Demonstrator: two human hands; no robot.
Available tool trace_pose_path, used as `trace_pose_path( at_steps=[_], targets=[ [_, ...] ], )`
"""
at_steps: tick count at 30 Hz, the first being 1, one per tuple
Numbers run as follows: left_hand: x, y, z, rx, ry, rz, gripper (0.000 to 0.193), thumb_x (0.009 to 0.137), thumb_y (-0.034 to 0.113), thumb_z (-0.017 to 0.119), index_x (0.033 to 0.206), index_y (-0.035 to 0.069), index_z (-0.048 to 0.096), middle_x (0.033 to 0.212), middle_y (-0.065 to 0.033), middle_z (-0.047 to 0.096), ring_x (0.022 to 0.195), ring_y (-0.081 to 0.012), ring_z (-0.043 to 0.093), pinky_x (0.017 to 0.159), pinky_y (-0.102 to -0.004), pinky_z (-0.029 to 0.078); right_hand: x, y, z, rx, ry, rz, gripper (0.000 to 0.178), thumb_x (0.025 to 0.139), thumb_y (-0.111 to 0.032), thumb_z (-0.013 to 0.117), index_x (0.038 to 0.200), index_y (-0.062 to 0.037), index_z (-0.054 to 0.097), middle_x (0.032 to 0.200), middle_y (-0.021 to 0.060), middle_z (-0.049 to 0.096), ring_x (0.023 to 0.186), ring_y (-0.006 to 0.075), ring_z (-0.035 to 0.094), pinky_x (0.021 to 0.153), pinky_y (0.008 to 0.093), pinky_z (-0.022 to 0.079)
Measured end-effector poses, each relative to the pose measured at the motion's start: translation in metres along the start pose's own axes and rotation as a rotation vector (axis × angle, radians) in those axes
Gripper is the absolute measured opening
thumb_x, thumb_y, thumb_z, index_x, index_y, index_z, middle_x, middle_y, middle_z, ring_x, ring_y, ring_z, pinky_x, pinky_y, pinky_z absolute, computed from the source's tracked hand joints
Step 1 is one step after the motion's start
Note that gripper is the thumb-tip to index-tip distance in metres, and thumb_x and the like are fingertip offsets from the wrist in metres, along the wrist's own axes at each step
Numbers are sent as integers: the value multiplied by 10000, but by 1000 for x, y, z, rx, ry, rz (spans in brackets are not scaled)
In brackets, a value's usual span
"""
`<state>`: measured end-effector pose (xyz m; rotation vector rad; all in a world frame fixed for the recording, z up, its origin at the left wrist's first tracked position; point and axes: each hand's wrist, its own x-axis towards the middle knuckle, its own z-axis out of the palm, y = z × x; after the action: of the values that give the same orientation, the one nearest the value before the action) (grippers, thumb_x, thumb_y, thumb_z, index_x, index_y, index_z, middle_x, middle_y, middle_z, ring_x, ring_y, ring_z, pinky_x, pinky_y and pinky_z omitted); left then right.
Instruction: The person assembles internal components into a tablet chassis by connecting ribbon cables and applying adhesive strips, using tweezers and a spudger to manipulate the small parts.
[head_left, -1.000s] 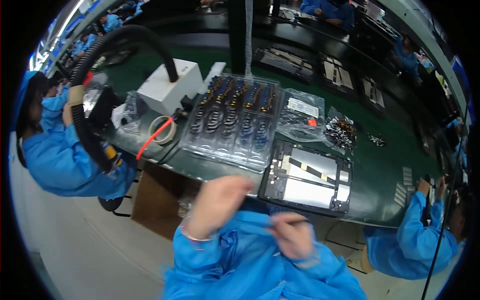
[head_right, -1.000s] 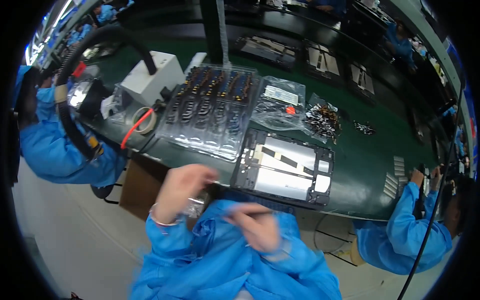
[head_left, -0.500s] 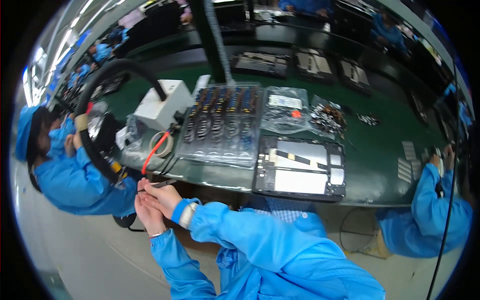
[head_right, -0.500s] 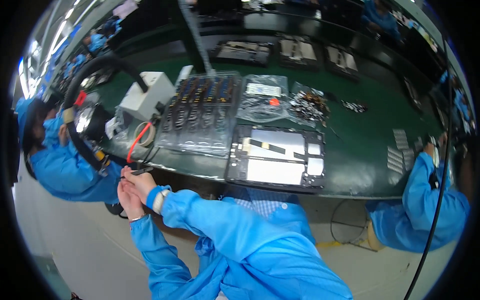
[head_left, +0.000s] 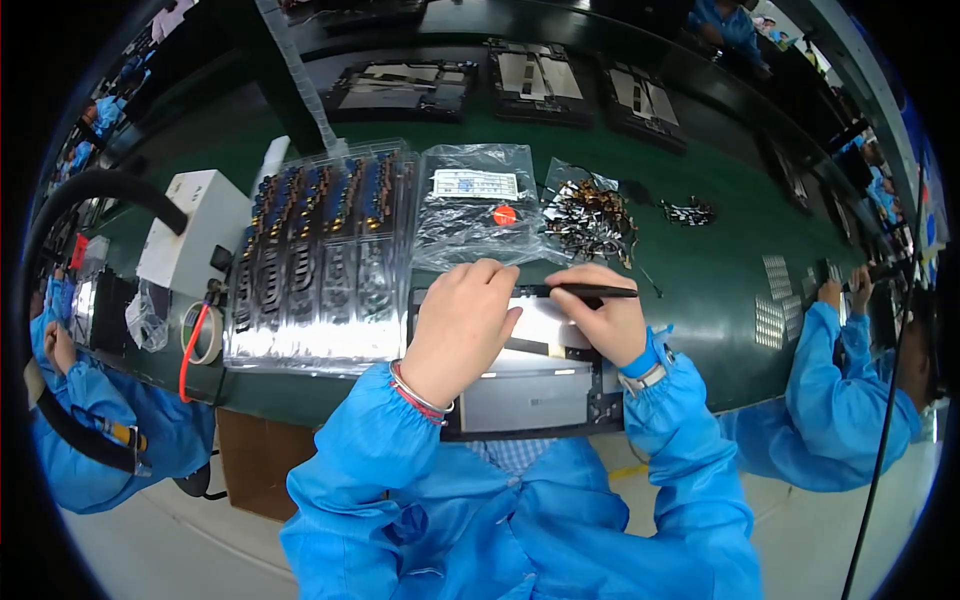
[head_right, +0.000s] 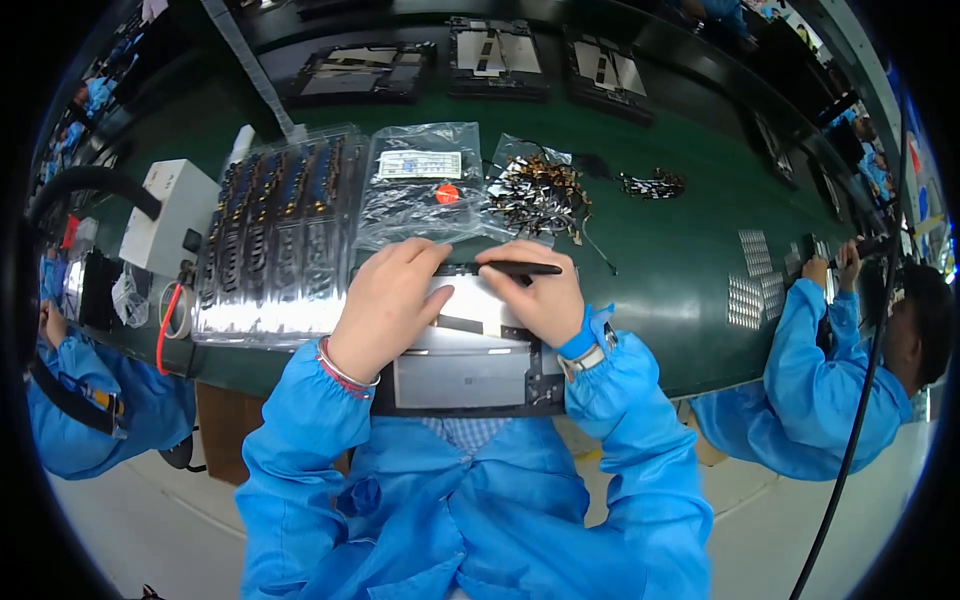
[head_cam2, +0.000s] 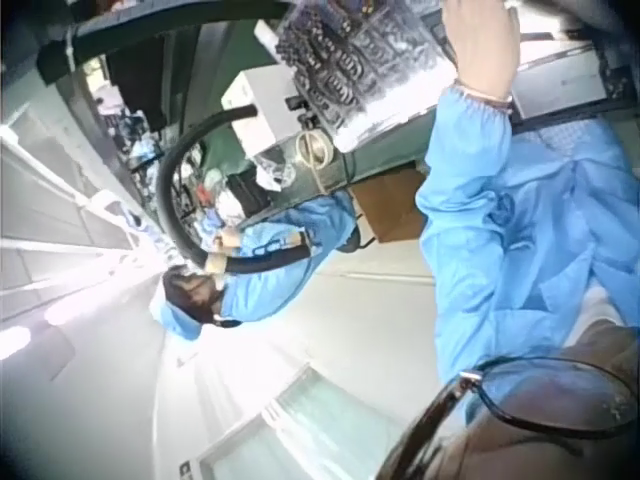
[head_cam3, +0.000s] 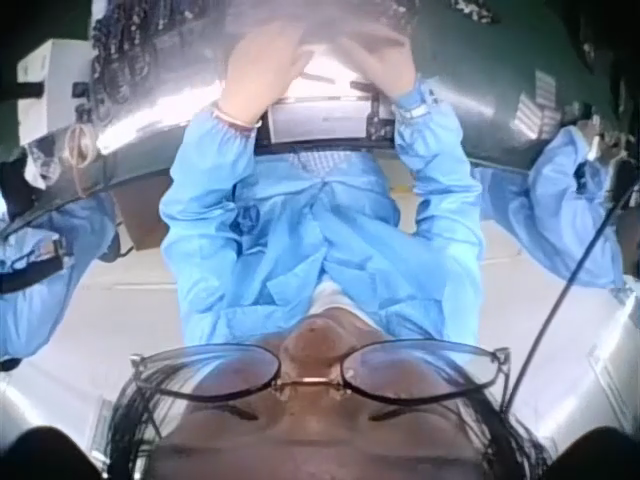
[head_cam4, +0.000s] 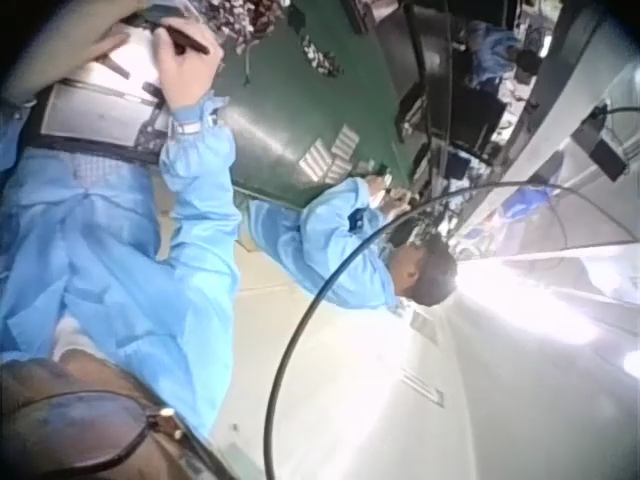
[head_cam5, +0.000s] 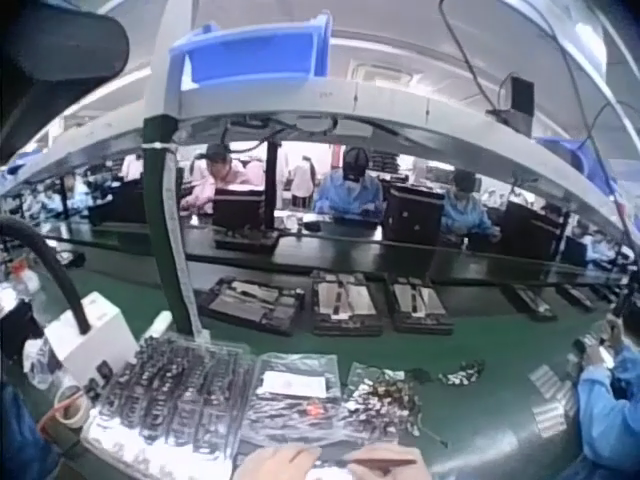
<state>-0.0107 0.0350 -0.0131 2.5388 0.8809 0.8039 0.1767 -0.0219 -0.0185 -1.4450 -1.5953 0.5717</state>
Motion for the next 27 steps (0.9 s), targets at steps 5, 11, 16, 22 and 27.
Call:
trace_pose_path(
  at_steps=[5, 11, 16, 22, 27],
  targets=[
    [7, -5, 15, -53, -100, -4, 298, 723, 102, 644, 1006, 26, 586, 948, -107, 576, 867, -289, 560, 761, -373, 457, 3, 2, -5, 17, -37, 55, 157, 749, -54, 645, 900, -15, 663, 858, 115, 644, 775, 220, 627, 683, 281, 496],
    [9, -4, 18, -85, -72, -14, 304, 714, 71, 641, 1015, 72, 598, 945, -75, 572, 851, -267, 563, 734, -359, 462, 3, 5, -5, 1, -37, 42, 174, 738, -24, 660, 911, -24, 662, 861, 107, 643, 724, 195, 630, 628, 269, 504],
    [11, -7, 17, -33, -147, 2, 331, 719, 77, 639, 1047, 76, 592, 951, -79, 571, 857, -268, 565, 729, -363, 459, 6, 1, -6, 2, -54, 114, 178, 741, -21, 658, 919, -26, 661, 857, 100, 641, 703, 170, 619, 606, 253, 494],
    [10, -6, 16, -62, -124, -54, 401, 728, 106, 645, 1105, 21, 540, 987, -129, 577, 876, -310, 557, 761, -384, 441, 4, 4, -9, 72, 10, 118, 174, 734, -20, 666, 909, -28, 667, 858, 96, 647, 697, 150, 608, 623, 240, 487],
    [8, -8, 16, -88, -130, -61, 382, 735, 110, 642, 1084, 3, 531, 980, -148, 581, 882, -324, 554, 766, -393, 436, 4, 1, -7, 21, -36, 105, 189, 728, -18, 674, 916, -29, 670, 840, 102, 650, 705, 154, 615, 633, 244, 490]
  ],
)
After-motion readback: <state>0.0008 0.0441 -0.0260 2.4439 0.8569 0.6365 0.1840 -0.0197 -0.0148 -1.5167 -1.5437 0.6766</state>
